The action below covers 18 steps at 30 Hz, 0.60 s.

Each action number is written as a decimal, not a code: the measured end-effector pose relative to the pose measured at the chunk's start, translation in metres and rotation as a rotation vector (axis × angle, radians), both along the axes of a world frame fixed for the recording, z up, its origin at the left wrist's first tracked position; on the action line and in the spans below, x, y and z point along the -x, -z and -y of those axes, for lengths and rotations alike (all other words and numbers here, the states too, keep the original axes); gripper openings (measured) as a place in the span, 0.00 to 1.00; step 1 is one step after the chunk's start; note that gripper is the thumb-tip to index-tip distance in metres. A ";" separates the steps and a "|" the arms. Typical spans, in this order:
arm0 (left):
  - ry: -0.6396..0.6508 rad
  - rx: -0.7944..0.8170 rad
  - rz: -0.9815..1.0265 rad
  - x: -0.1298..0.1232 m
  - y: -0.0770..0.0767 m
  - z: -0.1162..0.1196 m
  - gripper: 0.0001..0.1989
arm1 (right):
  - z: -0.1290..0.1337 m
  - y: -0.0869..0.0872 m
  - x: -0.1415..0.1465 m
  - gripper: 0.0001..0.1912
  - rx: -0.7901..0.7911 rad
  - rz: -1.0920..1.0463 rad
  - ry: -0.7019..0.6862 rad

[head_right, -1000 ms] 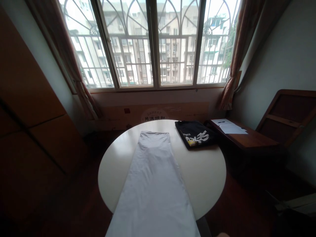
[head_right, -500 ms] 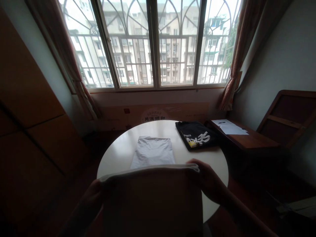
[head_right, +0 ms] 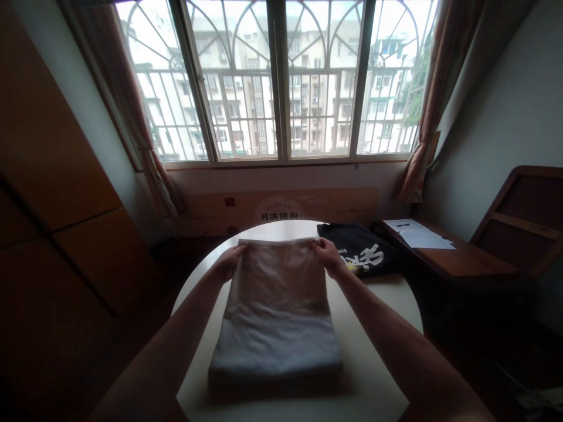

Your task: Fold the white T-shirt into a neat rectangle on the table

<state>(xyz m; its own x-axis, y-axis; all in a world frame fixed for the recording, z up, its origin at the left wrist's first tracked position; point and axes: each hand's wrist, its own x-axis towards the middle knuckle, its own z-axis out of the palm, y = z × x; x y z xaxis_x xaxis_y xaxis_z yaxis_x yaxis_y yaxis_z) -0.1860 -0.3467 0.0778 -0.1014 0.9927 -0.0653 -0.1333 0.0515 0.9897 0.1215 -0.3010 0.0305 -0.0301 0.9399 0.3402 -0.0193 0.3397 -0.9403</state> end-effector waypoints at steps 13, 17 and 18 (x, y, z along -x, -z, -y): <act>-0.225 -0.074 -0.432 0.025 0.077 -0.067 0.16 | -0.066 0.072 0.024 0.15 -0.134 0.322 0.159; -0.230 -0.154 -0.499 0.030 0.076 -0.073 0.22 | -0.077 0.068 0.027 0.16 -0.205 0.353 0.200; -0.237 -0.167 -0.518 0.031 0.075 -0.074 0.23 | -0.080 0.067 0.028 0.17 -0.212 0.360 0.209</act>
